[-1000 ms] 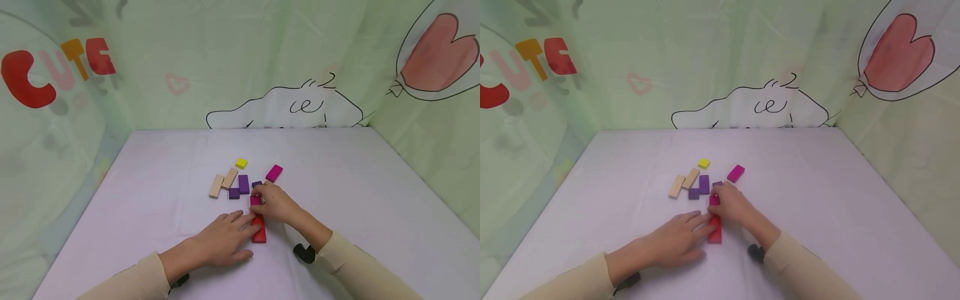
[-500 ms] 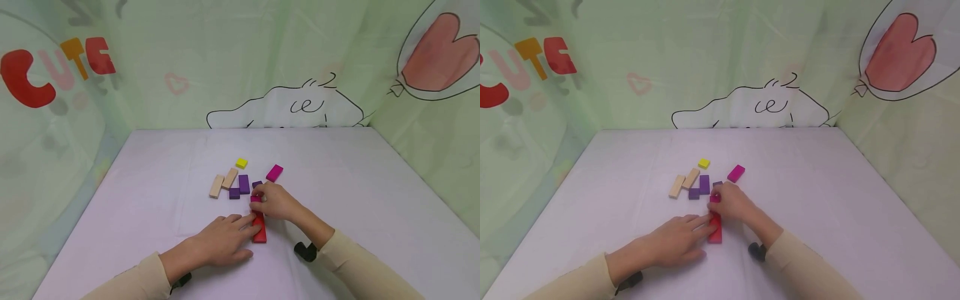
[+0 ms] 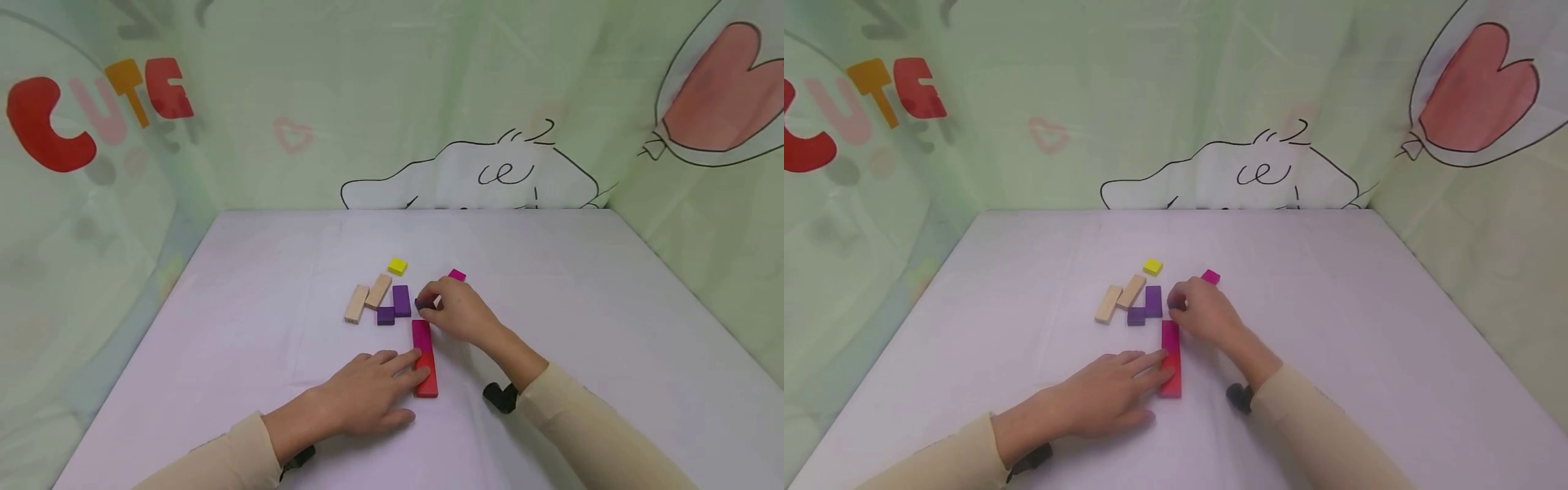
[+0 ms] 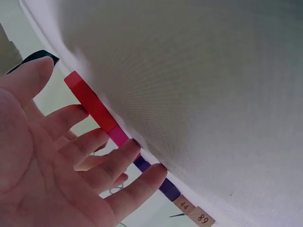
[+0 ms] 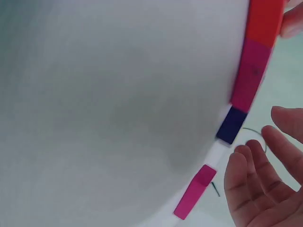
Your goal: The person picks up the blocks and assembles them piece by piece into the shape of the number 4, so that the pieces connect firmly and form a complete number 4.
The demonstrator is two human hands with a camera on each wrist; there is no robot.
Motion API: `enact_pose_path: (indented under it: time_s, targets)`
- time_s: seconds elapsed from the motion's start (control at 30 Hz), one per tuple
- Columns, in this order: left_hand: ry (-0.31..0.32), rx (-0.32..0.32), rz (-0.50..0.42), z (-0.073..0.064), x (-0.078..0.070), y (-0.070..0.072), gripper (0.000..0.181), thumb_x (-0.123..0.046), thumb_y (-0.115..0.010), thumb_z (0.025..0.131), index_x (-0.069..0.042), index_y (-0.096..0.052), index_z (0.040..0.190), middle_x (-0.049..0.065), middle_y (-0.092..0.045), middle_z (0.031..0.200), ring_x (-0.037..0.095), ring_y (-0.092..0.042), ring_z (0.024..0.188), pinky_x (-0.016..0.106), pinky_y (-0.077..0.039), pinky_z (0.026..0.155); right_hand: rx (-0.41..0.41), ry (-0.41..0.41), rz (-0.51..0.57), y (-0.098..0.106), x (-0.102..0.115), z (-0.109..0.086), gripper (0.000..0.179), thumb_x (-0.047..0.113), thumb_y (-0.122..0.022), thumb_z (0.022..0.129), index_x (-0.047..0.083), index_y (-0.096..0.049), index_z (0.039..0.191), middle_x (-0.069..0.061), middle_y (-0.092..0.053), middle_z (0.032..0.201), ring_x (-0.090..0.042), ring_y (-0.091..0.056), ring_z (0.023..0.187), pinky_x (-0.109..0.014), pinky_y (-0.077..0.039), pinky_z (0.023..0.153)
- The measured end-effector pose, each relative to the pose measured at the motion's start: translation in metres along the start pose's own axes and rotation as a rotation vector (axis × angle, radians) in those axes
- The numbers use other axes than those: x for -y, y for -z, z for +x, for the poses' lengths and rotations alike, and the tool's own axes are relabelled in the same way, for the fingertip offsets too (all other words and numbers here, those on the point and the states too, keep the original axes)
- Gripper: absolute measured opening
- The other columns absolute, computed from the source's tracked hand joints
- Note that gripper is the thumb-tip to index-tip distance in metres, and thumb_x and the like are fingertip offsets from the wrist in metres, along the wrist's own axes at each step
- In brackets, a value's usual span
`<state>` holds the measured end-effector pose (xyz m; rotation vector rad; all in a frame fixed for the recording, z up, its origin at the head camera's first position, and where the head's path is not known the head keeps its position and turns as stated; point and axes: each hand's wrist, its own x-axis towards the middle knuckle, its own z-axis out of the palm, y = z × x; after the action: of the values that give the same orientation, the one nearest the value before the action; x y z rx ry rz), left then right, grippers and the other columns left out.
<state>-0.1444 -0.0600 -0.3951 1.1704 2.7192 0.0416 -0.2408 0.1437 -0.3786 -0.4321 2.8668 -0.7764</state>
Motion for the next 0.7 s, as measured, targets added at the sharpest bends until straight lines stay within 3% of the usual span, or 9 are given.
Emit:
enact_pose_path:
  time_s: [0.27, 0.53, 0.7]
  targets:
    - [-0.008, 0.002, -0.009, 0.0, 0.0, 0.001, 0.063, -0.05, -0.058, 0.102, -0.03, -0.042, 0.159, -0.003, -0.039, 0.165, 0.023, -0.046, 0.145, 0.045, -0.048, 0.109, -0.017, 0.005, -0.057, -0.001, -0.005, 0.008, 0.031, 0.01, -0.074, 0.093, 0.008, -0.072, 0.124, -0.013, -0.067, 0.125, -0.031, -0.065, 0.11, -0.041, -0.06, 0.088]
    - [-0.004, 0.007, -0.01, 0.0, 0.0, 0.002, 0.063, -0.051, -0.058, 0.101, -0.031, -0.042, 0.159, -0.004, -0.039, 0.165, 0.023, -0.046, 0.145, 0.045, -0.048, 0.109, 0.029, -0.007, -0.061, -0.003, -0.007, 0.016, 0.033, 0.005, -0.072, 0.093, 0.007, -0.071, 0.126, -0.013, -0.07, 0.128, -0.033, -0.066, 0.114, -0.043, -0.06, 0.093]
    - [-0.003, 0.017, -0.018, 0.0, 0.001, 0.003, 0.062, -0.051, -0.057, 0.102, -0.031, -0.042, 0.159, -0.004, -0.038, 0.166, 0.023, -0.045, 0.146, 0.046, -0.047, 0.11, 0.056, 0.019, -0.086, -0.005, -0.01, 0.02, 0.033, 0.005, -0.073, 0.093, 0.008, -0.072, 0.125, -0.012, -0.071, 0.126, -0.03, -0.067, 0.108, -0.042, -0.059, 0.095]
